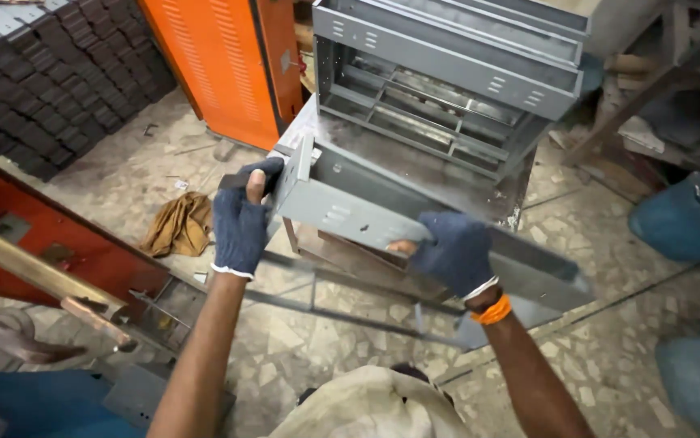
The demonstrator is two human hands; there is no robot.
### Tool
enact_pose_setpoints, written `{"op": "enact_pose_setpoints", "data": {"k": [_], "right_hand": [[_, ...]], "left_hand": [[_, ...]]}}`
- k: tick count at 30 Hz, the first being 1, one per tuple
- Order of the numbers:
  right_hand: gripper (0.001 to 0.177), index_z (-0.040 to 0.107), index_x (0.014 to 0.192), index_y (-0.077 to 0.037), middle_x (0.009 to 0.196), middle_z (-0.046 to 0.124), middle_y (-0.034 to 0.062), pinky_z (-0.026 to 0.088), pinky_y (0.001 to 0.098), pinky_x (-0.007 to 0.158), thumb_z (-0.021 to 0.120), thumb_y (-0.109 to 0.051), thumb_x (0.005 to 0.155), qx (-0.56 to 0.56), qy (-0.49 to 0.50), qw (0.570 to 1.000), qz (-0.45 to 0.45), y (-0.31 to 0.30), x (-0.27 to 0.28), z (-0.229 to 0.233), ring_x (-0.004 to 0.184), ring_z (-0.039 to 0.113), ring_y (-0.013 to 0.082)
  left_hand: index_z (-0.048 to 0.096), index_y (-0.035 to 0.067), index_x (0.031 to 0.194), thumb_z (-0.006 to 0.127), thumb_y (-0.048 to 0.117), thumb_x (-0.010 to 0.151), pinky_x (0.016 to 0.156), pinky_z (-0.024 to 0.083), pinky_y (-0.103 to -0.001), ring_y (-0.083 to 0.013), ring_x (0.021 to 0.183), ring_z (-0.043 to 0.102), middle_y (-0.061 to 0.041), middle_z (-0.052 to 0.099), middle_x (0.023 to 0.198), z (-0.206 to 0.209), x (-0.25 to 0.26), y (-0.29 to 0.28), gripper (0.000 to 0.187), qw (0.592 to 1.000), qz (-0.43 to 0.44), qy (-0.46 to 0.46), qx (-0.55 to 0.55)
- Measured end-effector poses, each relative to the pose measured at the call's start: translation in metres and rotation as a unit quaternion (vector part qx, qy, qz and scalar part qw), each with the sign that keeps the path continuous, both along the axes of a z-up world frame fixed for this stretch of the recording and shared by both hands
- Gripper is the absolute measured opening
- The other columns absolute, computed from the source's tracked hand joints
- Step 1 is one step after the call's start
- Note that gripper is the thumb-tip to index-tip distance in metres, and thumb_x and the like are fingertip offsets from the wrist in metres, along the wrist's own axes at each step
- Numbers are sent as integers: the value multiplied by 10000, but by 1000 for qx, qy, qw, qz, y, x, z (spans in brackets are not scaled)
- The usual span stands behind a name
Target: Perform spot welding on metal components to assemble structural frames at a manual workstation.
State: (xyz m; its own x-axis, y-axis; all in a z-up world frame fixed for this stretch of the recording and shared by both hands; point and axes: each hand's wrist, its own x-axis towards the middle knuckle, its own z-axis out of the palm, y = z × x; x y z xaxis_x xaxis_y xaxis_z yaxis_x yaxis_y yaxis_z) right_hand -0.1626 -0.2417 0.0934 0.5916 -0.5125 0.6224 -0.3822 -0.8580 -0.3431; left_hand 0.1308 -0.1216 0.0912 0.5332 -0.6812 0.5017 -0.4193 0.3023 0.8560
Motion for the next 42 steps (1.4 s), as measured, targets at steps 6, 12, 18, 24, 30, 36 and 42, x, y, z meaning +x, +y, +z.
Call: {"op": "enact_pose_setpoints", "data": {"k": [6,12,18,24,30,36,42], "right_hand": [[566,685,714,-100,609,600,152,455,479,552,782,-654,776,-119,90,989,-11,-45,24,43,583,613,375],[630,677,656,-94,572,603,163,471,478,526,732,-704,803,-152,176,972,22,-133,62,66,538,618,375],[638,719,735,-91,652,665,194,514,505,563,635,-710,865,-145,257,955,34,-213,103,71,616,675,396],[638,719,774,-71,723,697,204,540,510,614,610,-683,917,-138,312,940,17,-286,151,49,710,707,397],[486,694,1013,-49,827,727,197,556,507,651,748,-479,792,-99,271,957,32,-340,184,-35,779,722,400],[391,685,1000,-69,848,733,191,560,523,653,830,-331,748,-63,255,965,13,-348,196,-55,789,726,401],[327,700,963,-100,806,720,204,561,525,679,821,-276,714,-47,202,978,9,-355,203,-47,787,720,412]], "left_hand": [[725,-5,1177,537,331,1084,831,518,-310,-123,926,641,-68,738,1004,-19,-9,-7,396,992,101,66,20],[729,16,1180,546,311,1090,769,515,-308,-129,814,610,-62,724,885,-32,-9,-42,358,987,154,51,16],[682,0,1214,526,233,1091,755,540,-284,-122,825,666,-50,727,931,-56,-5,-87,306,978,172,109,-43],[679,21,1041,547,260,1051,510,479,-277,-89,545,563,-23,577,649,-71,-21,-134,274,970,100,218,42],[687,-27,903,576,343,1064,486,440,-276,-94,509,547,-11,551,582,-101,-32,-169,419,961,92,252,66],[686,-30,893,589,346,1028,442,430,-298,-137,429,559,-49,559,500,-112,-42,-169,412,941,130,283,130],[732,14,1014,629,301,982,426,397,-301,-111,449,519,-3,532,557,-127,-41,-187,306,947,144,257,126]]}}
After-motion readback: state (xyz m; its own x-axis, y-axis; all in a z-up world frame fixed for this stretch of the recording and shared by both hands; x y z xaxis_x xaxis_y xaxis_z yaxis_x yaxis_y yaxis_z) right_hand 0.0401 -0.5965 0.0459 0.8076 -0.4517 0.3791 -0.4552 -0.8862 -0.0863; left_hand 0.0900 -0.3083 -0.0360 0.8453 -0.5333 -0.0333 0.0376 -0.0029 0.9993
